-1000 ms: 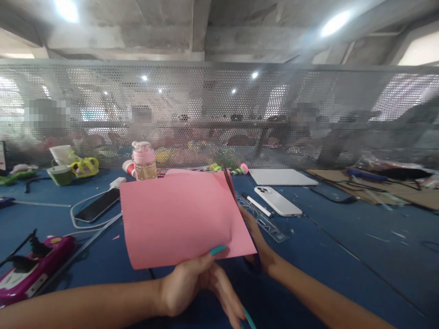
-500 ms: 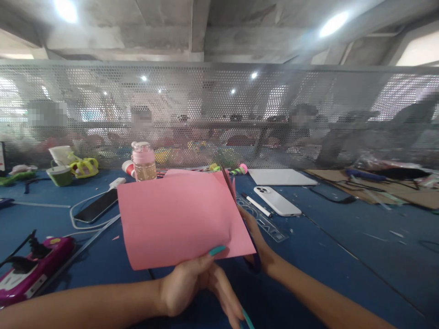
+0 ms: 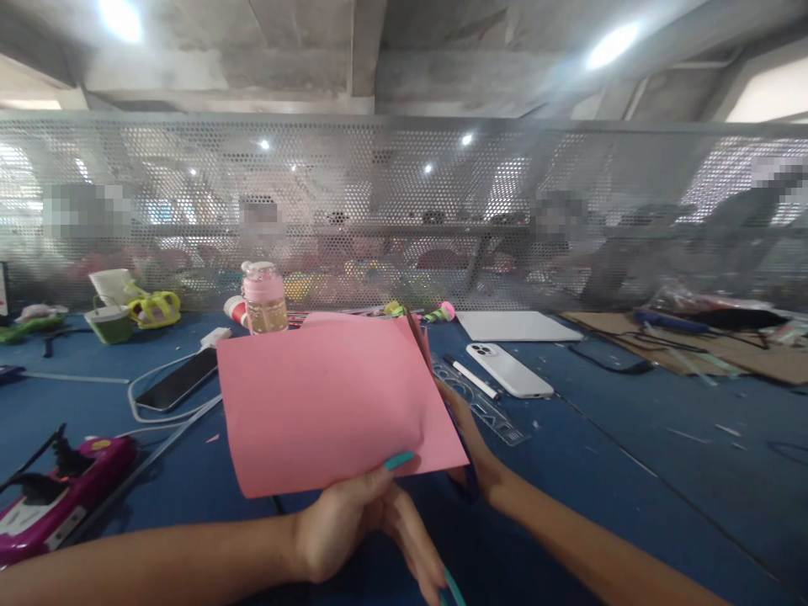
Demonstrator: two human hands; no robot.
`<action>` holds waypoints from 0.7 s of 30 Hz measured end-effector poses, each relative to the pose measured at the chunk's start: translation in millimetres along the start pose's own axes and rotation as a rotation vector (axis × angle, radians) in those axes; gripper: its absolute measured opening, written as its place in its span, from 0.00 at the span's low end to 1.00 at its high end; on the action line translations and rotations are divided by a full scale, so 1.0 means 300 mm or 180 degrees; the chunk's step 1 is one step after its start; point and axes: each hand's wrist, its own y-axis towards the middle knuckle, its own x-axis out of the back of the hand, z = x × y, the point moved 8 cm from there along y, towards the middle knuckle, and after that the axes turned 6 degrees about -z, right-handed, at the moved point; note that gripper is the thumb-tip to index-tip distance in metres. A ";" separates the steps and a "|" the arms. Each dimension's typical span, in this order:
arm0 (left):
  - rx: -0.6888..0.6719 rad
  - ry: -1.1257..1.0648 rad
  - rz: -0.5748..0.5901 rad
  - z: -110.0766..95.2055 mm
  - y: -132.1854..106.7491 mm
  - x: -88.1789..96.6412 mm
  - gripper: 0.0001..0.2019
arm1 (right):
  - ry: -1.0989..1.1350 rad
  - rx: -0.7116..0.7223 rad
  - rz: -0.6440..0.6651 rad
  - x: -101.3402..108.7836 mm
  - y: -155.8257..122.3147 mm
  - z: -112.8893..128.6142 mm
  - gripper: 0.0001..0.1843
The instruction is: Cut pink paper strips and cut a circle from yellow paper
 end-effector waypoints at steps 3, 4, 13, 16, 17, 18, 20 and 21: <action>0.0014 0.0008 -0.0044 -0.003 0.000 0.002 0.34 | 0.0331 -0.0457 -0.0054 -0.006 0.004 -0.034 0.15; 0.0020 0.0024 -0.0044 -0.004 -0.001 0.002 0.34 | 0.0407 -0.0547 -0.0060 -0.009 0.005 -0.039 0.16; -0.0011 -0.0005 -0.0043 -0.006 0.000 0.001 0.35 | 0.0533 -0.0826 0.0042 -0.023 0.008 -0.071 0.17; -0.0006 0.0022 -0.0043 -0.008 0.000 -0.001 0.34 | 0.0513 -0.0800 0.0016 -0.020 0.012 -0.078 0.16; -0.0006 0.0039 -0.0048 -0.009 -0.001 -0.001 0.34 | 0.0508 -0.0787 -0.0003 -0.018 0.012 -0.077 0.16; -0.0007 0.0059 -0.0055 -0.009 -0.001 0.000 0.34 | 0.0511 -0.0782 -0.0018 -0.017 0.011 -0.076 0.16; -0.0011 0.0099 -0.0067 -0.008 -0.002 0.001 0.35 | 0.0532 -0.0793 -0.0029 -0.017 0.009 -0.071 0.16; -0.0014 0.0107 -0.0072 -0.008 -0.002 0.002 0.35 | 0.0528 -0.0794 -0.0035 -0.018 0.008 -0.067 0.17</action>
